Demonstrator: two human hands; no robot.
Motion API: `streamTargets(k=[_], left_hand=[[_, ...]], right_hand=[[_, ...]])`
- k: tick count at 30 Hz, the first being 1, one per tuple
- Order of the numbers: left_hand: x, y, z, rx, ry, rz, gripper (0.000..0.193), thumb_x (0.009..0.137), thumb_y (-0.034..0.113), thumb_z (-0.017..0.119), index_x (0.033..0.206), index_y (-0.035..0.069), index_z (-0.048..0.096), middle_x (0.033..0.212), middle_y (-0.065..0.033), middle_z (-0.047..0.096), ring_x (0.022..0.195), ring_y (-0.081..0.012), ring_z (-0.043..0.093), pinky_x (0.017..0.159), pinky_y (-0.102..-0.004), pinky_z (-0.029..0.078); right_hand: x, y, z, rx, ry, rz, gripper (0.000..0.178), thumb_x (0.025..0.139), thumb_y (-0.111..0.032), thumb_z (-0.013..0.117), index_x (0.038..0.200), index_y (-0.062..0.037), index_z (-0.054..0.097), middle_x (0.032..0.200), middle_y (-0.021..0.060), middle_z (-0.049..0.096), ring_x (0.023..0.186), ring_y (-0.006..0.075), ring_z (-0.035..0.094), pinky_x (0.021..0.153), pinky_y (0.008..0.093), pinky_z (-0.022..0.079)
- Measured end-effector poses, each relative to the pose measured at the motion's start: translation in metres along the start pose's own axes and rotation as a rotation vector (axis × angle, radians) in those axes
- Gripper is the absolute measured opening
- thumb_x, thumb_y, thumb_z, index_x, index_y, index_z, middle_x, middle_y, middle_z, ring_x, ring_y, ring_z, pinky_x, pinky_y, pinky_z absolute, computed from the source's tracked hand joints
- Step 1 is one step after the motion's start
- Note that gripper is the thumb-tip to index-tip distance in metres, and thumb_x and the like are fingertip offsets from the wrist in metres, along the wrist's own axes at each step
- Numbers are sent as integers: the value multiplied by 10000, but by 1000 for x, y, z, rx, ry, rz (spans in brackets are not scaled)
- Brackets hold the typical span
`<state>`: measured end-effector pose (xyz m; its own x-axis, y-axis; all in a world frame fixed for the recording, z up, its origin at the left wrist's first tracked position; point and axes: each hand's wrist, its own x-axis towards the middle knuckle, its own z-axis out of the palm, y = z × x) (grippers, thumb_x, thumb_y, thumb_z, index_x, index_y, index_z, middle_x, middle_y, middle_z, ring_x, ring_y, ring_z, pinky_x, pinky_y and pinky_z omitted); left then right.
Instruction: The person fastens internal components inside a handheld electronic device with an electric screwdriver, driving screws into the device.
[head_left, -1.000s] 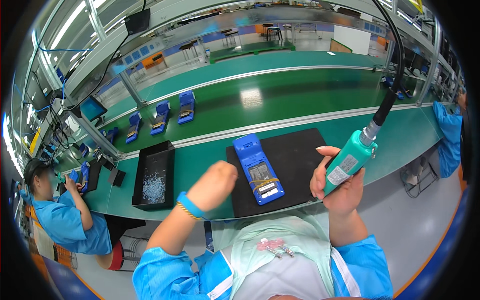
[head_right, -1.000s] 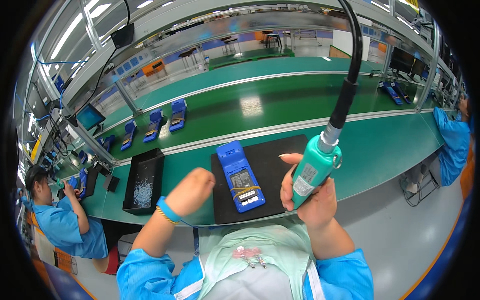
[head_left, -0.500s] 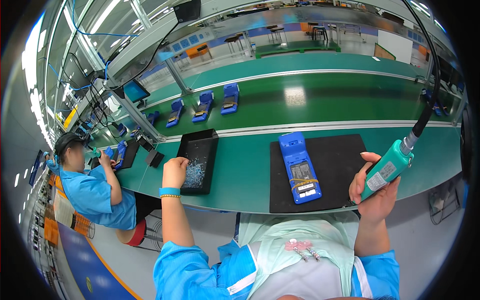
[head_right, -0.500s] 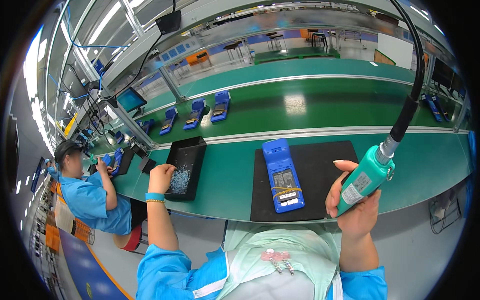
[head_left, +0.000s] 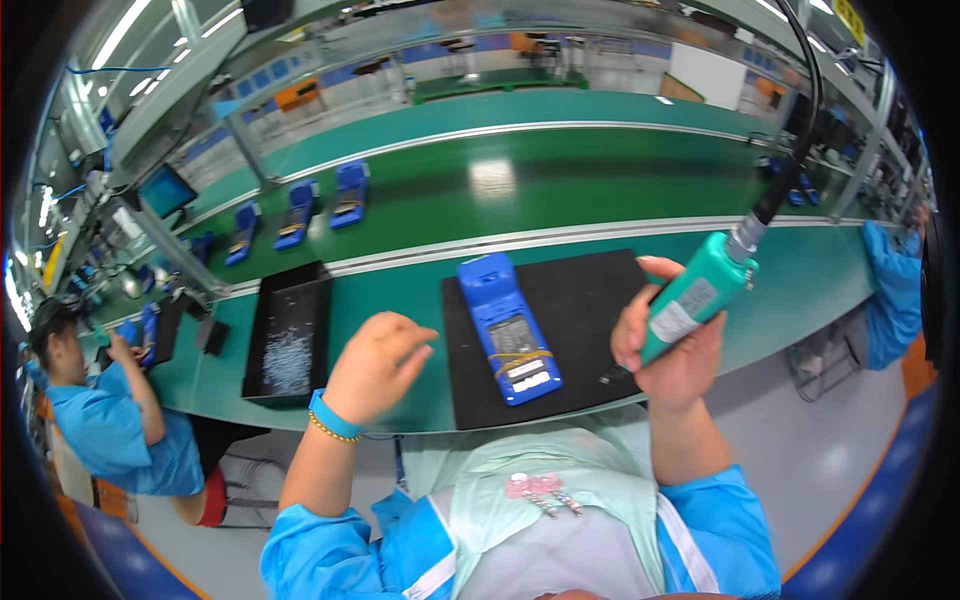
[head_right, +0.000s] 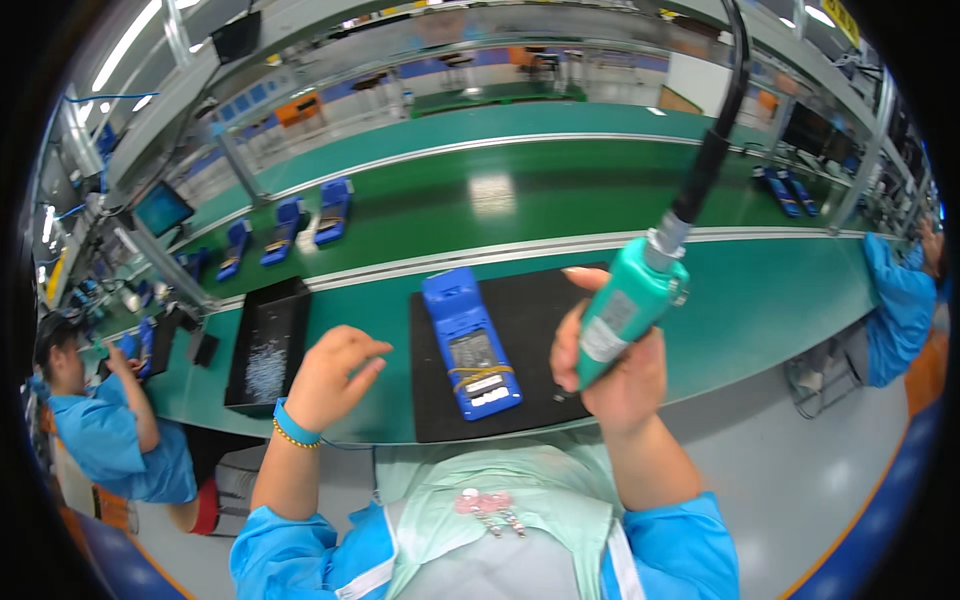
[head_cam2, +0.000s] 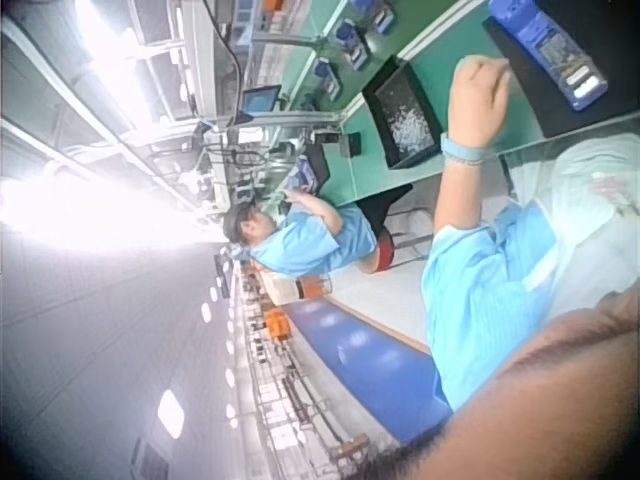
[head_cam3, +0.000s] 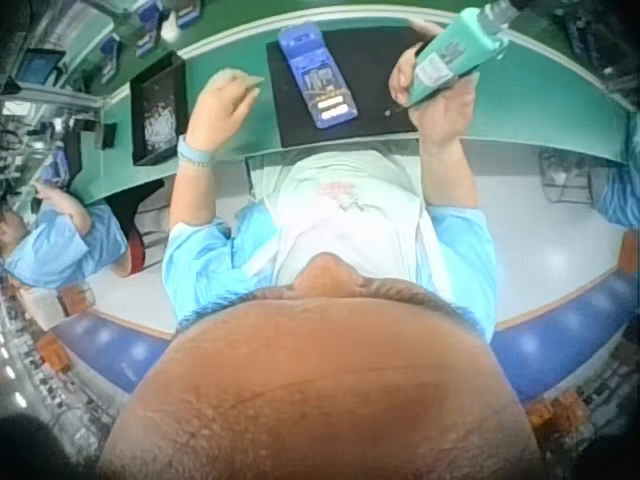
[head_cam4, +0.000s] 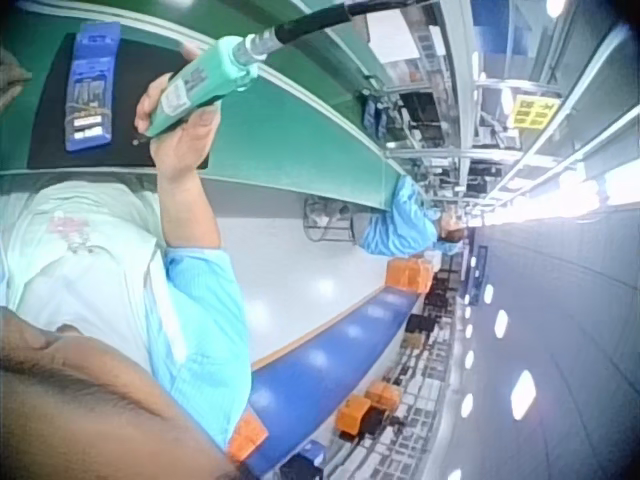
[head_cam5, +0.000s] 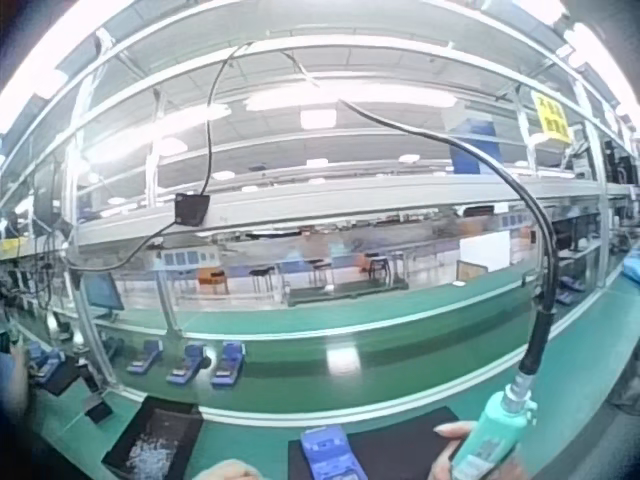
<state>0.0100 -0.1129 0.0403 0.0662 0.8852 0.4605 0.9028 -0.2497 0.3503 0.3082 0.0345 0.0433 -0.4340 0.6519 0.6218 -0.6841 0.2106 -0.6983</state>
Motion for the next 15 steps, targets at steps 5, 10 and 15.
streamTargets(k=[5,10,15], left_hand=[[38,19,58,-221,-195,379,288,815,120,765,1099,92,727,1133,-121,625,1074,-325,597,934,-434,494],[52,9,86,-170,-382,478,484,829,392,767,1262,190,691,1397,-164,504,1339,-404,421,1111,-572,346],[45,-7,104,-178,-437,476,579,828,528,725,1315,221,665,1463,-164,450,1401,-400,359,1156,-622,267]], right_hand=[[19,18,4,1,-66,-35,864,980,-718,332,1372,43,450,749,87,560,499,159,531,476,311,452],[28,44,8,-9,-89,15,916,928,-752,437,1350,61,465,763,106,600,526,166,566,502,297,489],[27,66,9,-39,-83,137,941,911,-756,474,1366,67,458,775,113,612,562,170,581,531,297,484]])
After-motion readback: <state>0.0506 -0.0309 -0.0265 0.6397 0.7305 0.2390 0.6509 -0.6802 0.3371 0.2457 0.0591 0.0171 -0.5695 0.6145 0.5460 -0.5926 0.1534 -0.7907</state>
